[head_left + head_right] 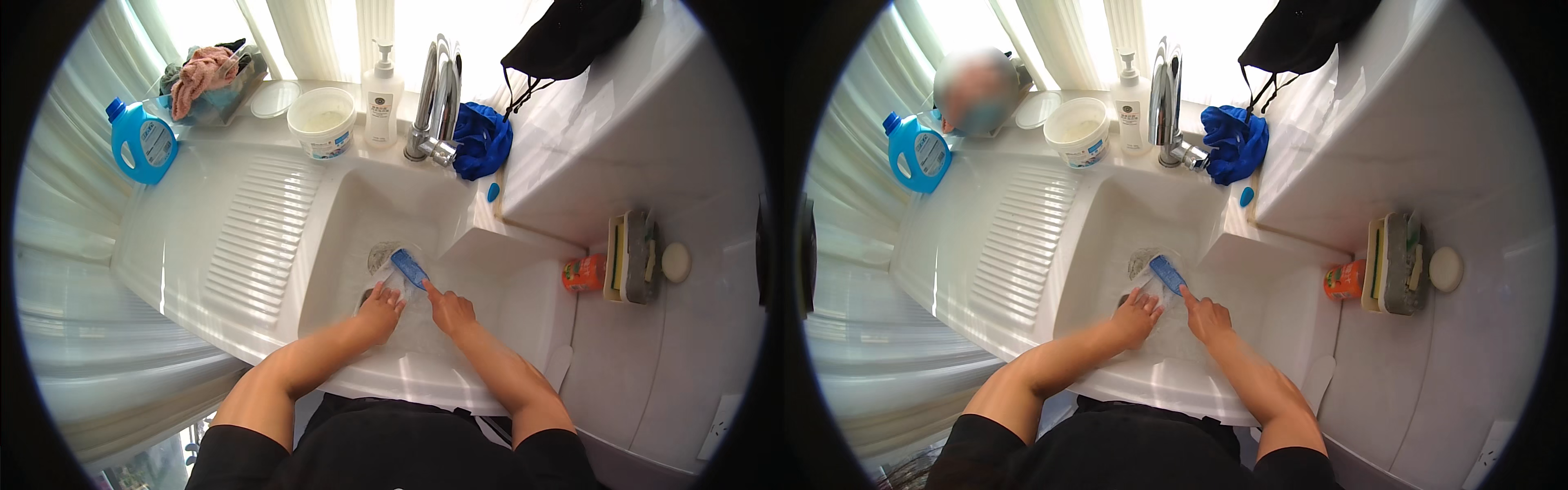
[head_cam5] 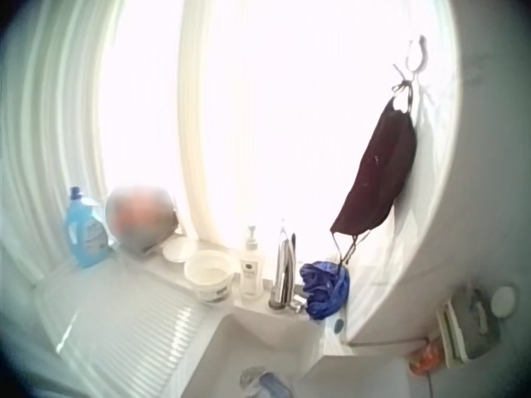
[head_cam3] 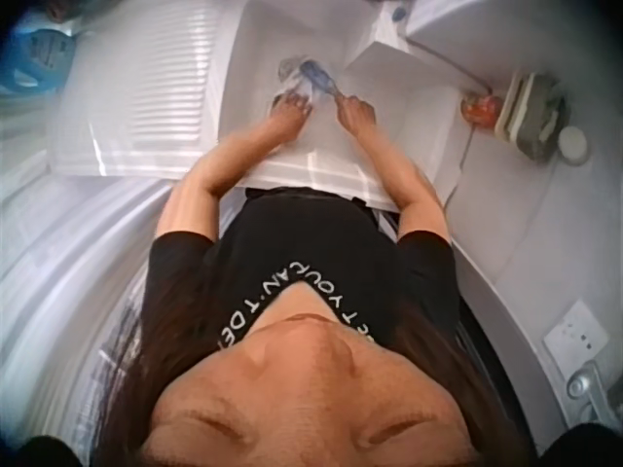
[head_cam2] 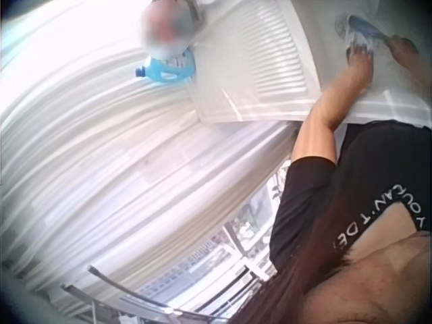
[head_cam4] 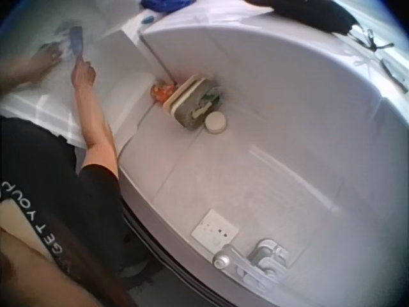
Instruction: The person washes a white shoe in a sink using a brush and water, then places the shoes on a window sill to dry, and finishes by hand-washing a black garment in the same sink using detergent and a small container.
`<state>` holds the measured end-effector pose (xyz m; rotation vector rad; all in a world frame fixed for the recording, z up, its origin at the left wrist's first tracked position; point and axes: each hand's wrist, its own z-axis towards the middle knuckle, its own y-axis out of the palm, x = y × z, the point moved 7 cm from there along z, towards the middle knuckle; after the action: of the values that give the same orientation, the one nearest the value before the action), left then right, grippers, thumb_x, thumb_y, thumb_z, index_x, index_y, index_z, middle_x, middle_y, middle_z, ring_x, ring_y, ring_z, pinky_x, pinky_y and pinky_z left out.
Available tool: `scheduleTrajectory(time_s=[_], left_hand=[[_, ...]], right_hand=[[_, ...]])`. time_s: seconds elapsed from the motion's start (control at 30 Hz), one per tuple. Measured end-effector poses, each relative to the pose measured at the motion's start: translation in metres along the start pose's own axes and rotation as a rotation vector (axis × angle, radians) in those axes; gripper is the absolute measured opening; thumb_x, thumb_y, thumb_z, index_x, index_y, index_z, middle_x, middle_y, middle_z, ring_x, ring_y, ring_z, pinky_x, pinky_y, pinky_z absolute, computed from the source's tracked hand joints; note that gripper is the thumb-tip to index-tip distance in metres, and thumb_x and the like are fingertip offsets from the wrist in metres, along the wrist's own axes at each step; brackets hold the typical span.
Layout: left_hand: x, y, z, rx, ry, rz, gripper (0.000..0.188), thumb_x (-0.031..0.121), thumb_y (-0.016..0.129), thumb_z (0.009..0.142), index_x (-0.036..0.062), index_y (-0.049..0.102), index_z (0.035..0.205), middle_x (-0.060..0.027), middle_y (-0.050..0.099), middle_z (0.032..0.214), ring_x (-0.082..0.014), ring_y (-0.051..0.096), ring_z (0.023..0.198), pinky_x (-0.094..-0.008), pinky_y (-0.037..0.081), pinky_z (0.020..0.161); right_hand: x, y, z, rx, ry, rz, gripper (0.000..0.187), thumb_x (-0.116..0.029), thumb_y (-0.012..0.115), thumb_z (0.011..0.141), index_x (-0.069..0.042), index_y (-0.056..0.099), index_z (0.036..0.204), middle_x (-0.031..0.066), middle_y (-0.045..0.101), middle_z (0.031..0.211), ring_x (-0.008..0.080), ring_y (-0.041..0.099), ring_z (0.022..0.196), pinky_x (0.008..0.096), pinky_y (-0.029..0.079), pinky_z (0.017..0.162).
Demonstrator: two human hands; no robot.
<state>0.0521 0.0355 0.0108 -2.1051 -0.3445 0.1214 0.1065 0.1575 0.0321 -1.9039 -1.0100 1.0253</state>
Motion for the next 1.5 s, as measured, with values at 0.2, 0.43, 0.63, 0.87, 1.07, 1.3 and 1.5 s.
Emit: scheduleTrajectory(time_s=[0.2,0.43,0.63,0.87,1.07,1.3,1.5], left_hand=[[-0.002,0.006,0.001,-0.107,0.02,-0.172,0.074,0.015,0.057,0.073,0.0067,0.029,0.141,-0.0149,0.028,0.146,-0.0295,0.024,0.136,-0.0514,0.008,0.111],[-0.005,0.001,0.003,-0.082,0.018,-0.223,0.08,0.01,0.058,0.07,0.0072,0.024,0.143,-0.0152,0.025,0.147,-0.0298,0.021,0.137,-0.0466,0.015,0.111],[-0.005,0.01,0.01,-0.045,0.02,-0.233,0.079,0.01,0.058,0.071,0.0083,0.024,0.143,-0.0149,0.025,0.147,-0.0299,0.021,0.137,-0.044,0.019,0.111],[-0.001,0.004,0.004,-0.079,0.015,-0.244,0.073,0.007,0.054,0.074,0.0066,0.027,0.142,-0.0157,0.026,0.146,-0.0306,0.02,0.138,-0.0427,0.021,0.11],[-0.011,0.011,0.01,-0.037,-0.011,-0.296,0.082,0.006,0.058,0.069,0.0094,0.024,0.143,-0.0159,0.02,0.149,-0.0314,0.017,0.139,-0.0434,0.021,0.11],[-0.01,0.015,0.01,-0.026,-0.003,-0.287,0.086,0.01,0.064,0.066,0.0097,0.026,0.142,-0.0177,0.022,0.146,-0.0337,0.021,0.136,-0.0439,0.022,0.11],[-0.028,-0.066,-0.049,0.332,-0.404,-0.085,0.104,0.027,0.078,0.062,0.0062,0.016,0.143,-0.0194,0.03,0.14,-0.0378,0.032,0.129,-0.0454,0.035,0.101]], right_hand=[[-0.017,0.032,-0.004,-0.022,-0.239,-0.089,0.051,-0.017,0.044,0.09,-0.02,0.033,0.14,0.022,0.06,0.077,0.0377,0.062,0.067,0.0491,0.05,0.062],[-0.011,0.045,-0.004,0.003,-0.26,-0.179,0.059,-0.013,0.049,0.085,-0.021,0.032,0.141,0.0193,0.061,0.075,0.034,0.063,0.065,0.045,0.051,0.059],[-0.003,0.026,0.015,0.033,-0.185,-0.189,0.062,-0.009,0.047,0.084,-0.02,0.03,0.142,0.0192,0.061,0.075,0.034,0.063,0.064,0.0437,0.051,0.059],[0.012,0.019,0.036,0.095,-0.088,-0.147,0.067,-0.008,0.047,0.083,-0.021,0.024,0.144,0.0198,0.061,0.074,0.0347,0.063,0.064,0.0455,0.051,0.061],[0.019,0.0,0.034,0.036,-0.046,-0.177,0.066,-0.007,0.045,0.083,-0.017,0.023,0.144,0.0228,0.062,0.077,0.0366,0.064,0.068,0.0474,0.051,0.063],[0.01,0.014,0.031,0.057,-0.145,-0.182,0.057,-0.009,0.043,0.086,-0.017,0.029,0.141,0.0216,0.062,0.078,0.0349,0.064,0.068,0.0473,0.051,0.061],[-0.016,0.027,0.022,0.034,-0.199,-0.045,0.051,-0.015,0.041,0.091,-0.023,0.031,0.14,0.0193,0.063,0.076,0.0387,0.062,0.067,0.0456,0.051,0.064]])
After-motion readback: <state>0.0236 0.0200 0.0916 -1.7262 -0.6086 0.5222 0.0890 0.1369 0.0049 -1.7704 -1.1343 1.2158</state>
